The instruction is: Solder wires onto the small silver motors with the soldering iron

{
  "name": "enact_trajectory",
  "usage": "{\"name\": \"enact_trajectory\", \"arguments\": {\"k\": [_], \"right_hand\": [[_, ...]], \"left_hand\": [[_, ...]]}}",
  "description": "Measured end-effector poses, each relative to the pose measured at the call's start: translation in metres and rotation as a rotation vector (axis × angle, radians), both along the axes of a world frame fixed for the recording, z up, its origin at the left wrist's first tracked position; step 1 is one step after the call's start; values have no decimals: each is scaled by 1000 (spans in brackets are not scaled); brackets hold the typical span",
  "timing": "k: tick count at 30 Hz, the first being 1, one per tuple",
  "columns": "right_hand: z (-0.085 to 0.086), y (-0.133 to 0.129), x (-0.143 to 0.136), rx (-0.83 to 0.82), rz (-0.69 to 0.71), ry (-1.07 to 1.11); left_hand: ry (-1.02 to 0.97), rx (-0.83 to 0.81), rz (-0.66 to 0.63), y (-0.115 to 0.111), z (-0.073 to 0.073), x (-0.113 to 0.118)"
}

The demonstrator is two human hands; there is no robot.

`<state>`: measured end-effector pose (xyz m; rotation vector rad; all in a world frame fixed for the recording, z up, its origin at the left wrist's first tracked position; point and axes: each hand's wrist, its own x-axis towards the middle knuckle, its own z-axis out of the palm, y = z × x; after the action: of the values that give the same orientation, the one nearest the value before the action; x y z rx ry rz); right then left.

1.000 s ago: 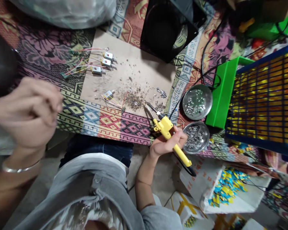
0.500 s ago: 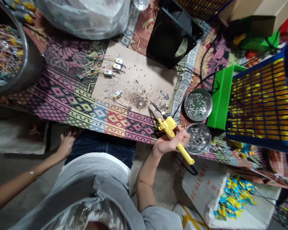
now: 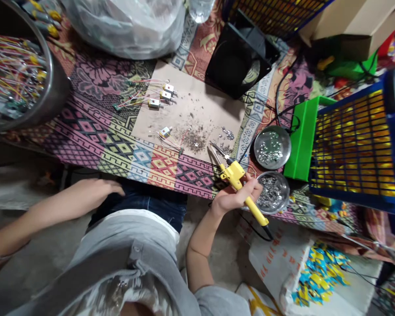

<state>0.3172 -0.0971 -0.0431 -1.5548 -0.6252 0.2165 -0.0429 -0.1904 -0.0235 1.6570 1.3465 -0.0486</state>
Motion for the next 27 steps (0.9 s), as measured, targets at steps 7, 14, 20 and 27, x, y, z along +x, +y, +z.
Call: {"name": "enact_trajectory", "arguments": {"k": [7,14,20,27], "right_hand": [[0,-1,0,55,8,53],[-3,0,2,87,25,52],[0,0,0,79,13,65],[-1,0,1,109,6,59]], "left_hand": [[-894,130,507,65,53,73],[-1013,221,740,92,46,121],[-1025,323,723,100,47,132],[-977,325,783,103,45,133]]}}
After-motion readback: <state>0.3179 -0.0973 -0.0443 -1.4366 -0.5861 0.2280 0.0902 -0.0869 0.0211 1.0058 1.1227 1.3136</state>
